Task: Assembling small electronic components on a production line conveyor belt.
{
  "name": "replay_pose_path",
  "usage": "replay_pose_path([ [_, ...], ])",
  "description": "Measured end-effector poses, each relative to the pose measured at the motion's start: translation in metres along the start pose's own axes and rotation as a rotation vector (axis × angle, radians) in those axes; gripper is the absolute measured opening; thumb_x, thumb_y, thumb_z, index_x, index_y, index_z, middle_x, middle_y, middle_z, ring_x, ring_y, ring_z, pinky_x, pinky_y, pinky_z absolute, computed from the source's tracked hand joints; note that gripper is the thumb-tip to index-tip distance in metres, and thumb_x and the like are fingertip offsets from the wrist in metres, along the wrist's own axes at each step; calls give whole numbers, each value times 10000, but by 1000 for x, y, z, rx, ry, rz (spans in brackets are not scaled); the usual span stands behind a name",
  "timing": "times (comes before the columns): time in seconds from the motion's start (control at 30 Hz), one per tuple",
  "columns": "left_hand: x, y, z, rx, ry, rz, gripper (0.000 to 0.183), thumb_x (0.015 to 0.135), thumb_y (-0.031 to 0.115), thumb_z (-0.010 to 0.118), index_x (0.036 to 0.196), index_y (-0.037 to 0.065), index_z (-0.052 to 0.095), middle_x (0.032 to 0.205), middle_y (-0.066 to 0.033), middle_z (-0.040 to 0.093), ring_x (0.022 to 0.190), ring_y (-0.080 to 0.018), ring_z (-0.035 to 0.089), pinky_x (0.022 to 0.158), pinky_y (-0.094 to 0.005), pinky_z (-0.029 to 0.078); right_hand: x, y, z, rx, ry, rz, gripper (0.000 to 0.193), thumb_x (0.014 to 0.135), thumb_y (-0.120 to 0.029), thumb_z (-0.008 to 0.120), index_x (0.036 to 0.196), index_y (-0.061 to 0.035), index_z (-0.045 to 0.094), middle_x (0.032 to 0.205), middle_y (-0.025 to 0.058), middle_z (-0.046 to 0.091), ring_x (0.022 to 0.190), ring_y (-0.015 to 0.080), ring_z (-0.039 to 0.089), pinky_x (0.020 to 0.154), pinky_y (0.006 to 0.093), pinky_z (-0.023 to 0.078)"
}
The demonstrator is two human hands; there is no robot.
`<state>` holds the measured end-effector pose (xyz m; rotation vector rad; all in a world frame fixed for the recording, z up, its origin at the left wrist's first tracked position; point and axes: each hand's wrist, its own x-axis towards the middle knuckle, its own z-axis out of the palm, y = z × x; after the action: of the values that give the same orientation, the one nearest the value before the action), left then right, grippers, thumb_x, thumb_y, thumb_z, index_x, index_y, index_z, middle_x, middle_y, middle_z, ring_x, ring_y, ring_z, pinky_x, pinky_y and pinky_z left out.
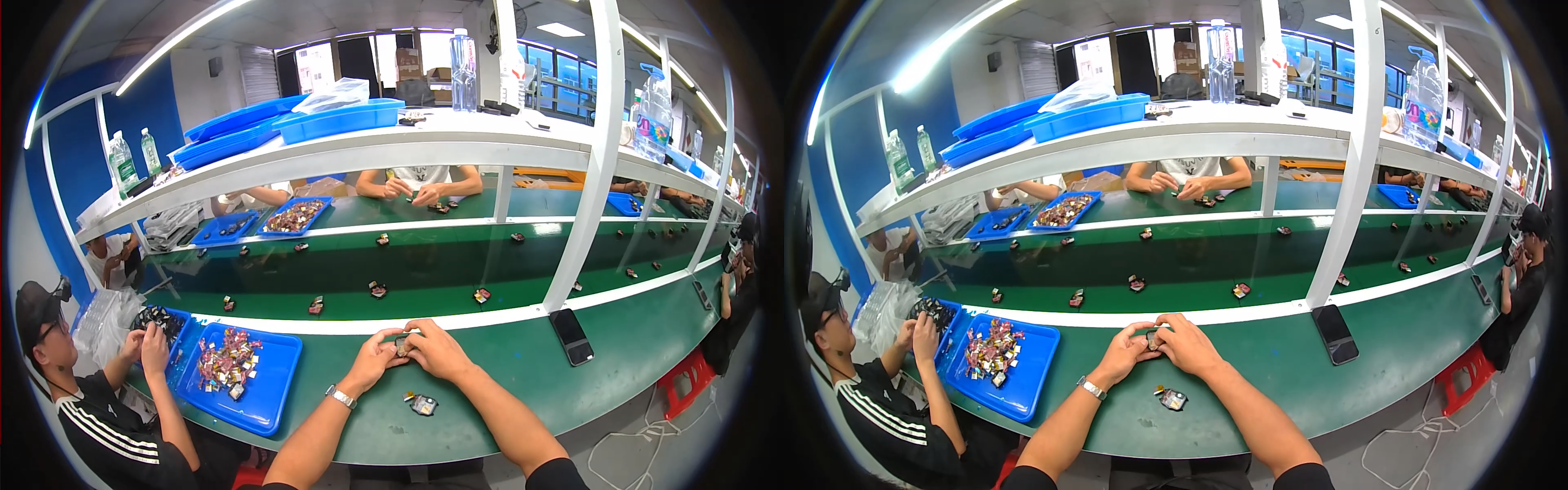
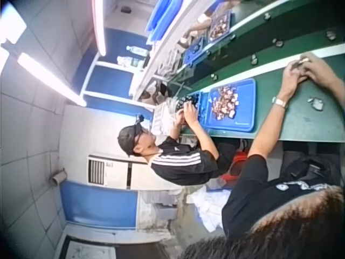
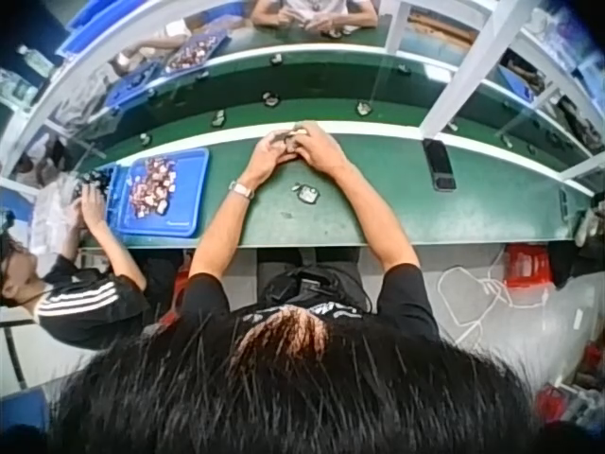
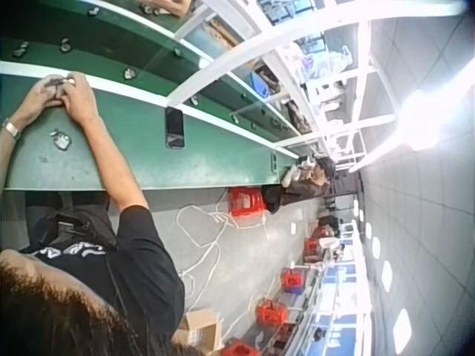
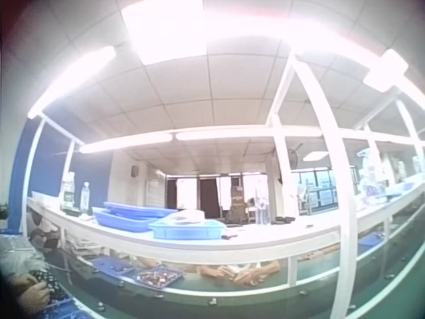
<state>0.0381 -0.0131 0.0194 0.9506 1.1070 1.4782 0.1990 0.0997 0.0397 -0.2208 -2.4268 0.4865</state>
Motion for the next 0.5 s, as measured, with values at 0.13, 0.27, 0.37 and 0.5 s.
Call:
replay_pose_path([
  [0.13, -1, -1, 1, 43, -18, 5, 338, 1000, -13, 397, 1336, -2, 431, 1206, -163, 605, 1120, -215, 616, 997, -341, 529, -2, 2, 0, -15, -4, -19, 145, 767, -96, 744, 903, -102, 695, 1224, 90, 559, 1183, 295, 514, 957, 398, 471],
  [0.27, 1, -3, -1, 19, -23, -1, 349, 983, -29, 431, 1331, 0, 434, 1204, -157, 608, 1115, -215, 618, 993, -340, 527, -4, 5, 4, 5, -14, 11, 122, 781, -110, 742, 897, -95, 706, 1246, 84, 562, 1204, 291, 504, 977, 394, 464],
  [0.37, 0, -3, -5, -37, -78, 12, 377, 963, -42, 478, 1333, 5, 428, 1204, -149, 607, 1109, -210, 618, 991, -340, 523, -4, 4, 8, 118, 3, 100, 108, 798, -128, 737, 900, -96, 715, 1264, 78, 566, 1209, 281, 507, 986, 385, 459],
  [0.5, 1, -5, -8, -5, -123, 15, 409, 950, -46, 508, 1344, 16, 412, 1203, -139, 604, 1101, -197, 614, 993, -340, 521, -5, 6, 10, 130, -8, 138, 88, 820, -151, 711, 886, -93, 705, 1281, 70, 562, 1220, 275, 503, 999, 381, 455],
])
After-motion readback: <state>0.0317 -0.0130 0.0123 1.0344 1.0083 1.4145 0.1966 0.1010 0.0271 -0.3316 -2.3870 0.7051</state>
